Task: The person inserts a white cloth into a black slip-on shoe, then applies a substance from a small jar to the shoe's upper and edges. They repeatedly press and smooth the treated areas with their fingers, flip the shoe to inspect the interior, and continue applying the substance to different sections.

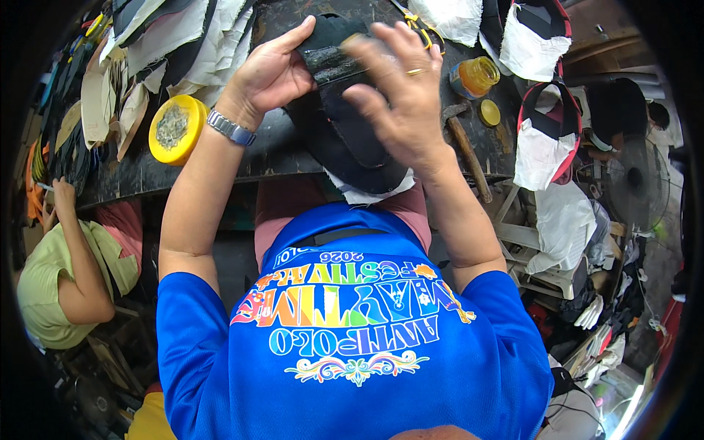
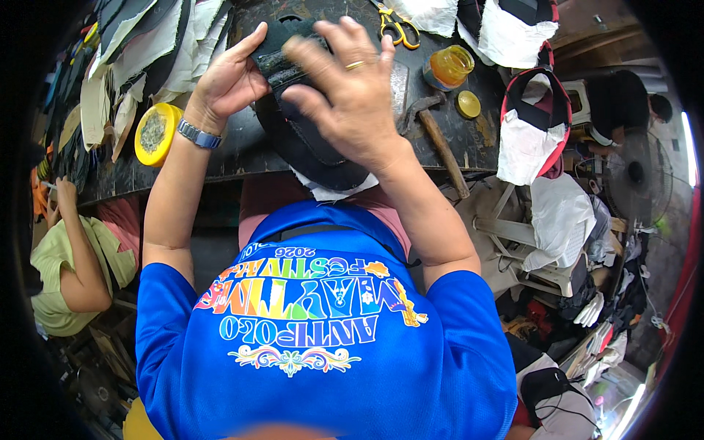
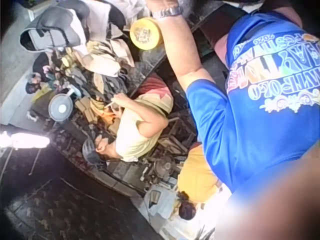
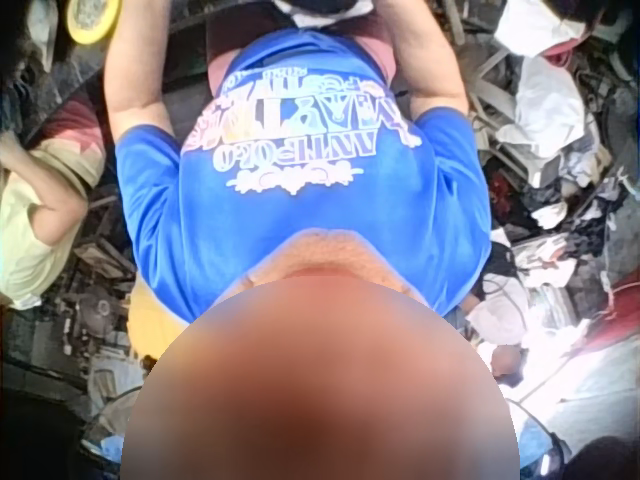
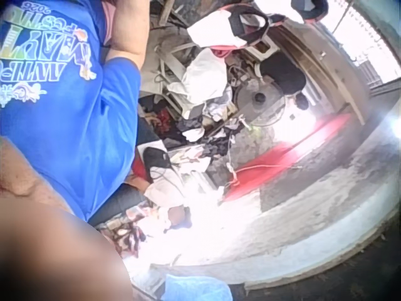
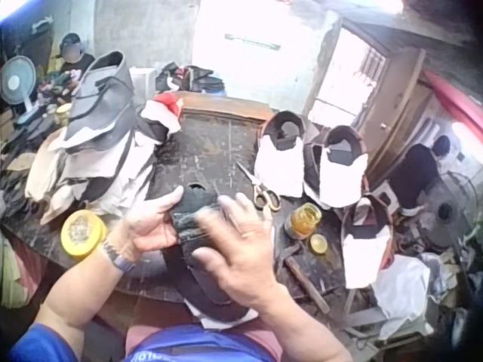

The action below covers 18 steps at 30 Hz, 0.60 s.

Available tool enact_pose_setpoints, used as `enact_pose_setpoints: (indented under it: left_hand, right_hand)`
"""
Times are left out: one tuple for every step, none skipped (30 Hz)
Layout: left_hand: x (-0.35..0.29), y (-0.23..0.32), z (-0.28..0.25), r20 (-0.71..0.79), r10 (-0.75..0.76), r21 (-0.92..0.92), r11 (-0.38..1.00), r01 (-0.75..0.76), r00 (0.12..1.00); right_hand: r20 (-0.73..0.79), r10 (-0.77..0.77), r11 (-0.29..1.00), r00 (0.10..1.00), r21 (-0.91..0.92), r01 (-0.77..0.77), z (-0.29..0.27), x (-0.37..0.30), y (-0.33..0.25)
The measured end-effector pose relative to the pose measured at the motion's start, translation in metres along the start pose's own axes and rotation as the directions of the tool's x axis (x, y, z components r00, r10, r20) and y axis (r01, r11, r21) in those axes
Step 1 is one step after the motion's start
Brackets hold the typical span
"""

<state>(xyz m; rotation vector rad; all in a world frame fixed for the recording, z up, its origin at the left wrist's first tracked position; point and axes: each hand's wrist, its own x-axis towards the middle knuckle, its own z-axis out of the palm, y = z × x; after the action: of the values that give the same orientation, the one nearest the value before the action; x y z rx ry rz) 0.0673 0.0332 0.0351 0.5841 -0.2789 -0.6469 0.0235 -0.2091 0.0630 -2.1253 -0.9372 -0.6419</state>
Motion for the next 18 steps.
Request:
enact_pose_setpoints:
  left_hand:
    - [0.0, 0.0, 0.003, -0.011, 0.0, 0.005, 1.0, 0.0, 1.0]
    - [-0.001, -0.001, 0.006, -0.04, 0.003, 0.025, 1.0, -0.003, 0.999]
    - [-0.003, -0.002, 0.01, -0.067, 0.006, 0.045, 0.999, -0.003, 0.998]
    - [-0.005, -0.003, 0.014, -0.14, 0.015, 0.096, 0.995, -0.001, 0.99]
    - [-0.007, -0.005, 0.018, -0.155, 0.028, 0.153, 0.988, -0.004, 0.988]
    - [-0.009, -0.007, 0.022, -0.215, 0.054, 0.238, 0.971, -0.001, 0.975]
    - [-0.011, -0.009, 0.026, -0.275, 0.086, 0.321, 0.947, 0.007, 0.958]
    - [-0.012, -0.011, 0.03, -0.269, 0.094, 0.354, 0.935, 0.007, 0.958]
    - [-0.014, -0.012, 0.033, -0.265, 0.103, 0.387, 0.922, 0.008, 0.959]
    - [-0.015, -0.013, 0.036, -0.259, 0.115, 0.436, 0.9, 0.009, 0.959]
    - [-0.016, -0.014, 0.037, -0.255, 0.108, 0.414, 0.91, 0.007, 0.961]
    - [-0.016, -0.015, 0.038, -0.248, 0.105, 0.408, 0.913, 0.006, 0.963]
    - [-0.017, -0.015, 0.038, -0.241, 0.101, 0.402, 0.916, 0.004, 0.965]
    - [-0.016, -0.015, 0.038, -0.259, 0.106, 0.383, 0.924, 0.001, 0.96]
    - [-0.016, -0.015, 0.037, -0.277, 0.111, 0.363, 0.932, -0.003, 0.954]
    - [-0.015, -0.015, 0.036, -0.325, 0.117, 0.355, 0.935, 0.007, 0.938]
    - [-0.015, -0.013, 0.035, -0.234, 0.101, 0.289, 0.957, -0.03, 0.967]
    - [-0.014, -0.01, 0.034, -0.171, 0.089, 0.231, 0.972, -0.048, 0.981]
  right_hand:
    - [-0.026, 0.082, 0.981, 0.996, 0.18, -0.076, -0.004, -0.001, 0.005]
    - [-0.134, 0.164, 0.954, 0.977, 0.273, -0.123, -0.006, -0.001, 0.011]
    - [-0.07, 0.345, 0.8, 0.936, 0.543, -0.255, -0.008, -0.001, 0.017]
    - [-0.04, 0.369, 0.73, 0.929, 0.63, -0.263, -0.01, -0.001, 0.023]
    - [0.002, 0.397, 0.653, 0.918, 0.702, -0.284, -0.012, -0.003, 0.028]
    - [0.024, 0.399, 0.626, 0.917, 0.723, -0.291, -0.013, -0.005, 0.031]
    - [0.048, 0.399, 0.598, 0.916, 0.744, -0.299, -0.014, -0.008, 0.033]
    - [0.075, 0.397, 0.566, 0.915, 0.765, -0.308, -0.014, -0.01, 0.034]
    - [0.088, 0.404, 0.549, 0.91, 0.773, -0.318, -0.013, -0.012, 0.034]
    - [0.1, 0.412, 0.532, 0.906, 0.781, -0.328, -0.013, -0.013, 0.033]
    - [0.111, 0.409, 0.513, 0.906, 0.793, -0.329, -0.013, -0.014, 0.033]
    - [0.114, 0.419, 0.517, 0.901, 0.785, -0.34, -0.013, -0.015, 0.032]
    - [0.118, 0.417, 0.521, 0.901, 0.782, -0.343, -0.012, -0.016, 0.032]
    - [0.12, 0.415, 0.525, 0.902, 0.778, -0.345, -0.012, -0.017, 0.033]
    - [0.112, 0.423, 0.519, 0.899, 0.784, -0.341, -0.012, -0.019, 0.034]
    - [0.103, 0.431, 0.513, 0.896, 0.789, -0.337, -0.012, -0.022, 0.035]
    - [0.094, 0.432, 0.505, 0.897, 0.799, -0.327, -0.013, -0.026, 0.036]
    - [0.07, 0.453, 0.555, 0.889, 0.758, -0.342, -0.014, -0.03, 0.038]
